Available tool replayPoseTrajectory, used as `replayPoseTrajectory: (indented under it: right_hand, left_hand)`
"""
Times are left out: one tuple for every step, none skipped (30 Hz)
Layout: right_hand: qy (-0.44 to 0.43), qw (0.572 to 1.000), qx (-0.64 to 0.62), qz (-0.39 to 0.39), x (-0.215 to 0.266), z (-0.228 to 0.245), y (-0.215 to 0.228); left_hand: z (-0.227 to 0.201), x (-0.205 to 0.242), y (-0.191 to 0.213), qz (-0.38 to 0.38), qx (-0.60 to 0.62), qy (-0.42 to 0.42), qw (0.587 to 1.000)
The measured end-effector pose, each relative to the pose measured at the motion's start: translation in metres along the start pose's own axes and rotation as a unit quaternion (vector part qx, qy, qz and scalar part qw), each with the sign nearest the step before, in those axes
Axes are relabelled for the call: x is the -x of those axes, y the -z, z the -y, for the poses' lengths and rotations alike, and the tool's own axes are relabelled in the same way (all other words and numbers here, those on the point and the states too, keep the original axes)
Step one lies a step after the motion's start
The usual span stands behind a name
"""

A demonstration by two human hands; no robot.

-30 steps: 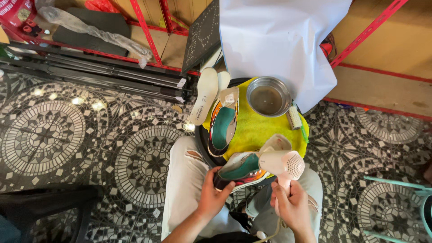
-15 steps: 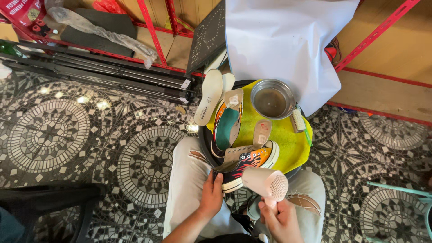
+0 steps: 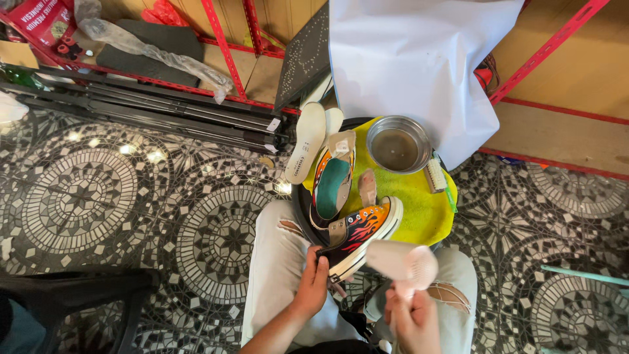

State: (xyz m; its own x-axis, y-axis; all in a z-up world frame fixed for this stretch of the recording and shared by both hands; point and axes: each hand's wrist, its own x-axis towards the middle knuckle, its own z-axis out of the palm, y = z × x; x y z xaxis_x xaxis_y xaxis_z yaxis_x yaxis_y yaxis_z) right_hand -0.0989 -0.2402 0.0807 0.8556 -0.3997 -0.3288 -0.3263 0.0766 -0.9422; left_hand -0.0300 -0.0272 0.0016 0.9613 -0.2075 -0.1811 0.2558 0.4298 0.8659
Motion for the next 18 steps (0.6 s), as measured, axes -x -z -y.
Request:
replayPoseTrajectory:
  right_hand:
    - [0.000,1.000,-0.001,-0.001,0.001,0.008,0.005]
    - [0.053,0.998,0.039,0.019,0.001,0.016,0.010]
    - [0.104,0.991,0.079,0.037,0.002,0.024,0.015]
    - [0.105,0.991,0.078,0.034,0.007,0.018,0.018]
    - [0.085,0.995,0.047,0.024,0.010,0.013,0.019]
    - [0.066,0.998,0.016,0.015,0.014,0.008,0.020]
    - [0.067,0.998,0.015,0.015,0.021,0.013,0.017]
    - [0.093,0.996,-0.010,-0.003,0.027,0.018,0.013]
    - [0.118,0.992,-0.036,-0.019,0.034,0.023,0.009]
    - [0.119,0.992,-0.037,-0.018,0.030,0.013,0.010]
    - [0.134,0.986,-0.092,-0.027,0.027,0.001,0.012]
    - [0.149,0.977,-0.147,-0.036,0.024,-0.010,0.013]
    - [0.150,0.977,-0.149,-0.040,0.026,-0.008,0.014]
    - [0.151,0.974,-0.163,-0.042,0.028,-0.006,0.016]
    - [0.153,0.971,-0.178,-0.044,0.029,-0.005,0.017]
    - [0.157,0.970,-0.181,-0.048,0.028,-0.006,0.016]
    - [0.183,0.961,-0.200,-0.048,0.029,-0.006,0.016]
    - [0.210,0.952,-0.219,-0.048,0.029,-0.007,0.017]
  left_hand:
    - [-0.001,0.001,0.002,0.002,-0.001,0.000,1.000]
    - [-0.001,0.002,0.003,0.041,0.017,0.012,0.999]
    - [-0.002,0.002,0.003,0.083,0.034,0.024,0.996]
    - [-0.009,0.004,-0.002,0.086,0.033,0.025,0.995]
    - [-0.017,0.004,-0.007,0.097,0.037,0.030,0.994]
    - [-0.024,0.005,-0.012,0.108,0.040,0.036,0.993]
    - [-0.016,-0.001,-0.010,0.109,0.040,0.035,0.993]
    - [-0.008,-0.006,-0.008,0.078,-0.047,0.007,0.996]
    - [0.000,-0.011,-0.006,0.046,-0.133,-0.021,0.990]
    - [-0.012,-0.012,-0.016,0.046,-0.134,-0.022,0.990]
    - [-0.024,-0.012,-0.028,0.008,-0.221,-0.110,0.969]
    - [-0.036,-0.013,-0.039,-0.030,-0.303,-0.195,0.932]
    - [-0.043,-0.014,-0.047,-0.026,-0.305,-0.196,0.932]
    - [-0.050,-0.015,-0.054,0.004,-0.319,-0.221,0.922]
    - [-0.057,-0.019,-0.062,0.035,-0.332,-0.248,0.910]
    - [-0.051,-0.021,-0.062,0.040,-0.332,-0.250,0.909]
    - [-0.044,-0.023,-0.064,0.050,-0.336,-0.192,0.921]
    - [-0.037,-0.025,-0.065,0.060,-0.339,-0.132,0.930]
